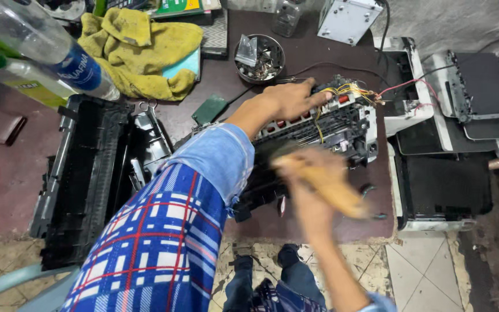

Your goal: The person uses a brush to clean the interior of a disassembled printer, then manipulates internal components and wires with both hands. The person repositions the printer chassis and continues to adjust parts inside.

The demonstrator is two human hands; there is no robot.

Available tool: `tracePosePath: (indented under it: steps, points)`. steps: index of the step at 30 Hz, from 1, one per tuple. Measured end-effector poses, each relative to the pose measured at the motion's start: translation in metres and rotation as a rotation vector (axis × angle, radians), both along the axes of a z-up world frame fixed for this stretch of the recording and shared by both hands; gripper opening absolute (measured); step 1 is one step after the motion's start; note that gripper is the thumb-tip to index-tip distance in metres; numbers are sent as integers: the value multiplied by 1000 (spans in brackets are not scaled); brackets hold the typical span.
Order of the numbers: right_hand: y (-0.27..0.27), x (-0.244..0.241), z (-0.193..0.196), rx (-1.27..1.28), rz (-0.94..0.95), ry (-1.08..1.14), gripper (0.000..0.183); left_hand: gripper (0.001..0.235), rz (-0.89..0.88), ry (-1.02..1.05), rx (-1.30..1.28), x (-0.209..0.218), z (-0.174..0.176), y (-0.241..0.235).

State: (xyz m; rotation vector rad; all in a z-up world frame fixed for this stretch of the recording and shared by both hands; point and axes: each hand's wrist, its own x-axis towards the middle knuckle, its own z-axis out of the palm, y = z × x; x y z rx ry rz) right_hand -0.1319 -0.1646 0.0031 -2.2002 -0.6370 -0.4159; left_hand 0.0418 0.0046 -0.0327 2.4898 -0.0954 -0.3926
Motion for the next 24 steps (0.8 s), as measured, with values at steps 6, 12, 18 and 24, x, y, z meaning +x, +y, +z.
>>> tracePosePath:
  steps: [6, 12, 18, 24]
  points:
    - [7, -13, -40, 237, 0, 553, 35, 115, -162, 107, -106, 18, -7, 1]
    - [-13, 32, -45, 386, -5, 321, 38, 109, -62, 103, -130, 3, -1, 17]
    - [-31, 52, -45, 335, -103, 283, 26, 104, -13, 141, -64, 0, 5, 13]
    - [-34, 59, -30, 291, 51, 291, 24, 89, 21, -10, -16, -20, 18, 10]
